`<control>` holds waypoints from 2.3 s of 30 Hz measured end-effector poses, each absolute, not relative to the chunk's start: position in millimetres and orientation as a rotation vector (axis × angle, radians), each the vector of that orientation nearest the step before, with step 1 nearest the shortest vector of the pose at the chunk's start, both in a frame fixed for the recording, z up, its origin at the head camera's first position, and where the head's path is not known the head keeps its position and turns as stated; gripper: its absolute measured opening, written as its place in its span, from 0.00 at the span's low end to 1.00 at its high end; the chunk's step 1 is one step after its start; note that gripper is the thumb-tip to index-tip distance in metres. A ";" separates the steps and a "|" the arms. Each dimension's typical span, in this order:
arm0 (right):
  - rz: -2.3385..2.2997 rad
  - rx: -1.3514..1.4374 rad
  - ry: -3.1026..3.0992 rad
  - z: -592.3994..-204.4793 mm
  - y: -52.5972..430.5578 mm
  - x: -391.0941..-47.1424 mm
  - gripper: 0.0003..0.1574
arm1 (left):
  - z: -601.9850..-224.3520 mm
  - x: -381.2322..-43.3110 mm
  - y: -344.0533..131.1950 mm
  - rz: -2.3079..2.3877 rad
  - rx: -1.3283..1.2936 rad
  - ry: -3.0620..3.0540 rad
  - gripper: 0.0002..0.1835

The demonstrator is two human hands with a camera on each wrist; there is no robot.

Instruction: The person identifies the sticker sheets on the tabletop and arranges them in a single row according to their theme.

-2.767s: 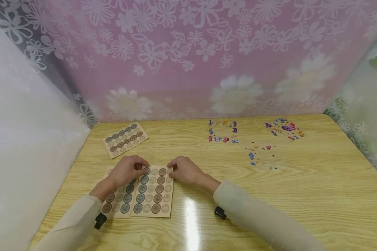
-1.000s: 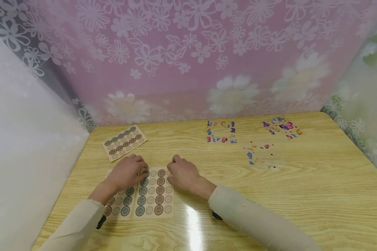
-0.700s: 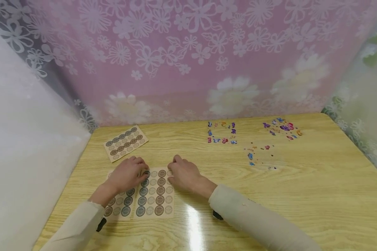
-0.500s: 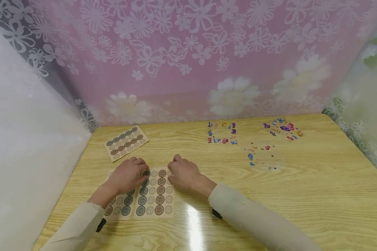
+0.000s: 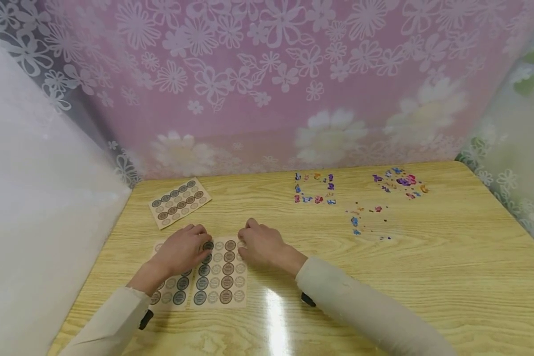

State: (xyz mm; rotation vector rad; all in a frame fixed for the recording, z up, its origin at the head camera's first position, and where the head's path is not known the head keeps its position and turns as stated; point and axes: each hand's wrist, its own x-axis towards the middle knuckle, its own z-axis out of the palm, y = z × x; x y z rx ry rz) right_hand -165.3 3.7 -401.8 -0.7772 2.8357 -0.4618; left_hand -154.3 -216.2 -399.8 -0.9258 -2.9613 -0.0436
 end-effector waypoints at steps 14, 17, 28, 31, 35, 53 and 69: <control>-0.408 -0.773 2.851 -393.1 2.0 -170.8 0.27 | -383.3 -154.1 -220.4 0.052 -0.884 -2.887 0.17; -0.436 -0.767 2.851 -390.0 2.1 -174.4 0.28 | -376.6 -158.4 -227.4 0.029 -0.842 -2.896 0.20; -0.777 -0.816 2.702 -386.9 -3.9 -201.7 0.32 | -375.1 -190.3 -268.9 -0.196 -0.653 -2.986 0.28; -0.932 -0.812 2.633 -387.7 -7.5 -212.0 0.33 | -376.1 -200.8 -278.4 -0.262 -0.626 -3.011 0.29; -1.106 -0.770 2.545 -390.1 -11.4 -222.1 0.34 | -378.3 -213.6 -287.2 -0.335 -0.586 -3.056 0.30; -1.538 -0.529 2.303 -409.4 -30.1 -247.5 0.31 | -401.1 -260.6 -307.8 -0.460 -0.396 -3.147 0.30; -1.735 -0.339 2.054 -426.0 -62.9 -263.9 0.34 | -412.6 -300.0 -296.2 -0.327 -0.433 -3.115 0.25</control>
